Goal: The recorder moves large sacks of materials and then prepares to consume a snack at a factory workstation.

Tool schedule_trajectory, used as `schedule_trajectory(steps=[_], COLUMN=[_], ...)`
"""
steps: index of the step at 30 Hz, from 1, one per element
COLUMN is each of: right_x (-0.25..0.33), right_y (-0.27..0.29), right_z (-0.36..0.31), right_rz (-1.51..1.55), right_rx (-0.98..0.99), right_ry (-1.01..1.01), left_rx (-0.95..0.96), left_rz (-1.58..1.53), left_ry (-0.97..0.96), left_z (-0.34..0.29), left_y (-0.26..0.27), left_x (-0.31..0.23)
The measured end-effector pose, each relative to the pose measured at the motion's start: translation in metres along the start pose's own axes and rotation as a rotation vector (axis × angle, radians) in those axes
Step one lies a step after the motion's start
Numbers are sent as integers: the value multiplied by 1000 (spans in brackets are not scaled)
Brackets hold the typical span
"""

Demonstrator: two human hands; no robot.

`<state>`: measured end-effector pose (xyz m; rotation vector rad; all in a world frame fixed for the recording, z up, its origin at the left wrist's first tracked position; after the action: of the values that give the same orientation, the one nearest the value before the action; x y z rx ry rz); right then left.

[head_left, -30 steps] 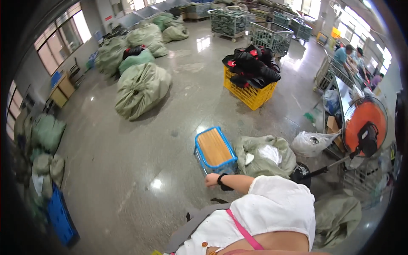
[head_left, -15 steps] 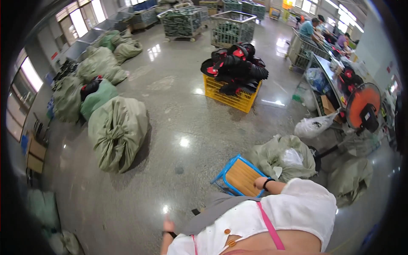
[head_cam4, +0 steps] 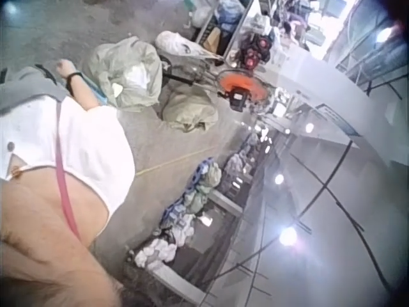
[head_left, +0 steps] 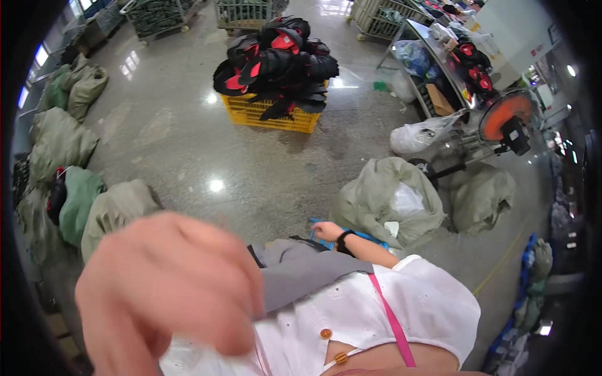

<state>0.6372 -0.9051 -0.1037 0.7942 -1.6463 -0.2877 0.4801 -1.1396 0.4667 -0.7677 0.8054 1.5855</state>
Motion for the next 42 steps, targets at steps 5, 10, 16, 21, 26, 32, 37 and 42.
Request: schedule_trajectory(steps=[5, 10, 16, 21, 26, 32, 37, 42], right_x=[-3, -48, -83, -126, -263, -287, -398, -488], right_y=[88, 133, 138, 57, -72, 224, 402, 621], right_z=[74, 70, -14, -45, -75, -103, -109, -55], right_rz=[8, -41, 94, 437, 394, 271, 254, 362], right_rx=[-153, -398, -575, -884, -455, -632, -928, -912], right_ry=[-156, -384, -862, -1091, -1039, -1288, -1091, -716], left_rx=[410, 609, 896, 1344, 1109, 1384, 559, 810], left_rz=[-372, -714, -1083, -996, -1058, -797, 345, 1128], left_ry=[-136, -238, -343, -438, -363, -638, 121, 681], left_z=[77, 116, 205, 332, 451, 542, 635, 581], left_y=[84, 179, 252, 256, 250, 211, 202, 270], left_x=[62, 102, 176, 231, 309, 371, 574, 837])
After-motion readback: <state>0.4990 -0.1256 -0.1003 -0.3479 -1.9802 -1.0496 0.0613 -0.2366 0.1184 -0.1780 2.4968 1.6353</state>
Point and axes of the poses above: each hand's wrist, its own z-axis towards the middle knuckle, its own y-axis out of the back of the hand, x = y × z, the point moved 4 cm from there along z, towards the middle knuckle, and after that the axes turned 14 degrees about y, right-handed, at the moved point
